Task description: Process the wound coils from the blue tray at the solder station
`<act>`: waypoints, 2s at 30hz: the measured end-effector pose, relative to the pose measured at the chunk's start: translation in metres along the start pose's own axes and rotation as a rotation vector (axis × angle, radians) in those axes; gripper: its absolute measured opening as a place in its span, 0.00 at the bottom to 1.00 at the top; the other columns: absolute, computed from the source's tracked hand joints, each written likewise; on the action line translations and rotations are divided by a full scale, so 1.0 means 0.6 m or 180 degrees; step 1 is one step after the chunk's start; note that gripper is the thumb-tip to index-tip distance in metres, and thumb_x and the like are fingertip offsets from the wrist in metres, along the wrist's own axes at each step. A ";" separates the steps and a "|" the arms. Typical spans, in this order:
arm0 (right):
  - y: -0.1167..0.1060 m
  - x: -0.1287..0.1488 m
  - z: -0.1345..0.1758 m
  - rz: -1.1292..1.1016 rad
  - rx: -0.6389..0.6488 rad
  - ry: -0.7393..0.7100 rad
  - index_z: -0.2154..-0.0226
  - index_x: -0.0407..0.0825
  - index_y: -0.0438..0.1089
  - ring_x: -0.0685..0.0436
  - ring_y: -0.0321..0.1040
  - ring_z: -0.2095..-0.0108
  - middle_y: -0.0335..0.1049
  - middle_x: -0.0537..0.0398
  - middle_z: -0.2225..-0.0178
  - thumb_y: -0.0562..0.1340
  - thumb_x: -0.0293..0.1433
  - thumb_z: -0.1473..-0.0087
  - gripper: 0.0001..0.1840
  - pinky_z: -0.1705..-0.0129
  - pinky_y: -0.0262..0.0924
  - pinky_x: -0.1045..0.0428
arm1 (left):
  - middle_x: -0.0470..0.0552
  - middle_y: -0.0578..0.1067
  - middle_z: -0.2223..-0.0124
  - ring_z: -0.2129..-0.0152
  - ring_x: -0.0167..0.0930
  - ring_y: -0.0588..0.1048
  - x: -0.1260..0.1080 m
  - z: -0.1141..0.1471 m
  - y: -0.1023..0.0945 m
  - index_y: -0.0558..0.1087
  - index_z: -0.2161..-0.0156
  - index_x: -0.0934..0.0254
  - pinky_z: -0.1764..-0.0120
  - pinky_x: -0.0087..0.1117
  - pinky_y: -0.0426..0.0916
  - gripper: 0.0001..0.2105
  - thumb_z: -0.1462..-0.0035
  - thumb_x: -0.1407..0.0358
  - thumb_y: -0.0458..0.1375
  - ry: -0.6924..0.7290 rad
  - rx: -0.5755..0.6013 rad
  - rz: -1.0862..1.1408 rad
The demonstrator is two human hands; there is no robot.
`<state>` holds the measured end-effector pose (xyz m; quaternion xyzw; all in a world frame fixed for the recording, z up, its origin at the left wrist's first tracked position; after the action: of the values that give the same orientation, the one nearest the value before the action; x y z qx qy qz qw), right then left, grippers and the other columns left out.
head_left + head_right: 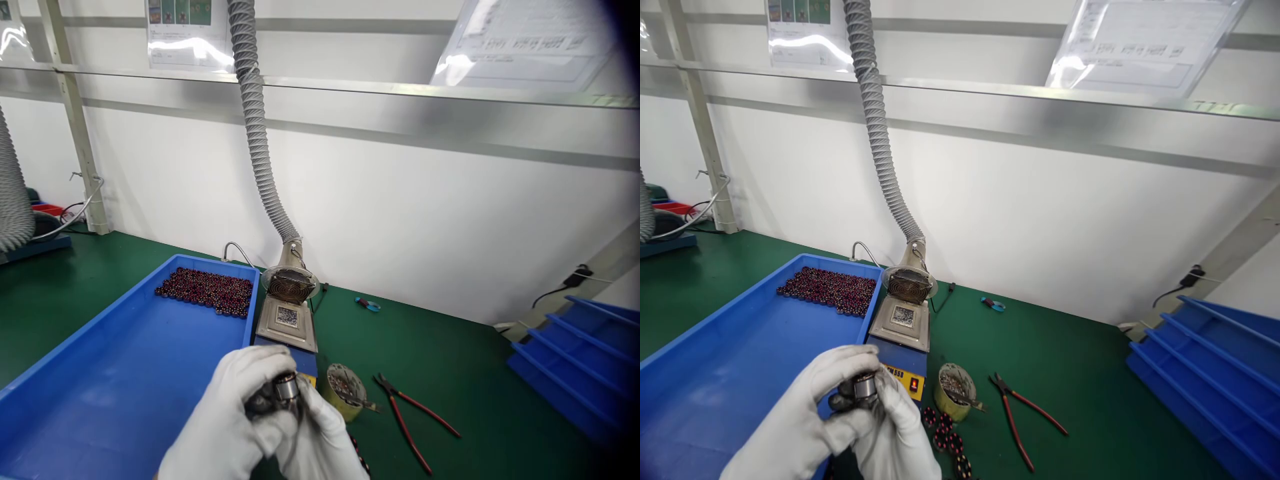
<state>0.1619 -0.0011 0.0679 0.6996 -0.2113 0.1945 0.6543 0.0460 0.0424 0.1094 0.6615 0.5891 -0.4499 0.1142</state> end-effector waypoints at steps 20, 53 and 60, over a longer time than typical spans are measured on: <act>-0.040 0.030 -0.037 0.1746 0.0146 -0.0209 0.69 0.49 0.73 0.43 0.71 0.70 0.73 0.53 0.73 0.67 0.42 0.55 0.14 0.65 0.66 0.48 | 0.50 0.76 0.67 0.69 0.31 0.75 -0.005 -0.013 0.004 0.76 0.76 0.63 0.66 0.27 0.69 0.10 0.61 0.78 0.54 -0.0929 0.0178 0.1846; 0.024 0.001 0.037 0.4681 -0.0783 -0.4687 0.67 0.48 0.66 0.43 0.67 0.60 0.65 0.52 0.59 0.60 0.17 0.54 0.13 0.60 0.66 0.49 | 0.52 0.79 0.69 0.70 0.32 0.75 0.015 -0.011 0.046 0.77 0.74 0.66 0.63 0.27 0.69 0.06 0.56 0.64 0.62 -0.1470 -0.0651 0.2915; 0.023 0.006 0.035 0.4122 -0.1160 -0.4668 0.69 0.48 0.65 0.44 0.66 0.60 0.68 0.52 0.60 0.61 0.17 0.54 0.12 0.60 0.65 0.50 | 0.50 0.78 0.72 0.79 0.28 0.72 0.014 -0.014 0.030 0.78 0.69 0.65 0.76 0.24 0.68 0.14 0.68 0.73 0.63 -0.1763 -0.0658 0.2781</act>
<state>0.1571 -0.0230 0.0800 0.2853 -0.9312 -0.0019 0.2269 0.0650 0.0485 0.1011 0.6870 0.2475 -0.4579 0.5071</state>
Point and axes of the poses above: each hand's wrist, its own z-axis away from the middle knuckle, its own y-axis out of the palm, x = y × z, the point moved 3 cm from there along -z, towards the middle knuckle
